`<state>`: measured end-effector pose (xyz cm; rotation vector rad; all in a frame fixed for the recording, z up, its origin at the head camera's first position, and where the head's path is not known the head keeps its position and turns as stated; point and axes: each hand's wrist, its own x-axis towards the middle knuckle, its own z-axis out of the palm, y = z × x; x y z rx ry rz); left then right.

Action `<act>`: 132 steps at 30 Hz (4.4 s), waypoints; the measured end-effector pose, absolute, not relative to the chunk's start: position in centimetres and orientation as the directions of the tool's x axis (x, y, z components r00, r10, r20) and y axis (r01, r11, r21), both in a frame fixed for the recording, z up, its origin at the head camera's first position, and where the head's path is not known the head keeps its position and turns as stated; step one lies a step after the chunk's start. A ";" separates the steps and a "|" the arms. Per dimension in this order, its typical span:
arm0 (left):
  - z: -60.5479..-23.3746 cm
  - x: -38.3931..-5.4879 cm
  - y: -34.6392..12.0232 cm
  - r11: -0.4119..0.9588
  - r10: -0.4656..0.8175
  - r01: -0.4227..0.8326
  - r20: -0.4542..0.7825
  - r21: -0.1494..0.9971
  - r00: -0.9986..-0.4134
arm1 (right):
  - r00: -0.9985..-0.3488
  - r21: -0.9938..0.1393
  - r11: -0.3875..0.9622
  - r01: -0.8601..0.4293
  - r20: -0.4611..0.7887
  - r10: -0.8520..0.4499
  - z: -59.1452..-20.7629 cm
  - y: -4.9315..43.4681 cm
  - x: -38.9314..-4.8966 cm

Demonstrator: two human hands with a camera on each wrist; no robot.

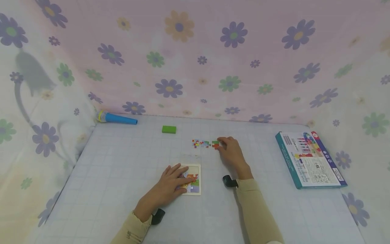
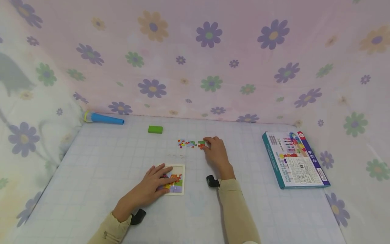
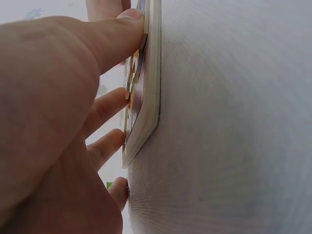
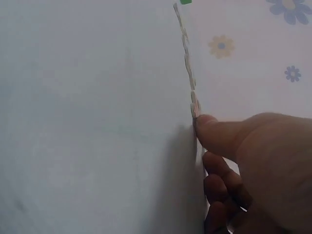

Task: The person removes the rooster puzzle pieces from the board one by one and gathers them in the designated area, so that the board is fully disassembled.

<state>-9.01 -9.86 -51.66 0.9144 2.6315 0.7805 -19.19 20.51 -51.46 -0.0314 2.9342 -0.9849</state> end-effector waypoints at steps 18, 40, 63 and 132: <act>-51.6 -9.1 -9.9 0.655 0.633 0.491 -0.064 0.574 -0.771 | -0.989 -0.491 0.859 -0.143 0.042 -0.141 -51.2 17.2 -20.3; -51.6 -9.1 -10.1 0.652 0.630 0.487 -0.057 0.582 -0.775 | -0.994 -0.545 0.838 -0.031 -0.073 -0.084 -51.3 19.6 -19.9; -51.5 -9.3 -10.7 0.698 0.485 0.333 -0.077 0.634 -0.871 | -1.000 -0.699 0.715 -0.006 0.023 0.015 -51.5 15.6 -13.6; -51.8 -10.0 -10.8 0.769 0.418 0.319 -0.058 0.555 -0.907 | -0.917 -0.676 0.721 -0.152 -0.175 -0.358 -49.5 7.7 -10.9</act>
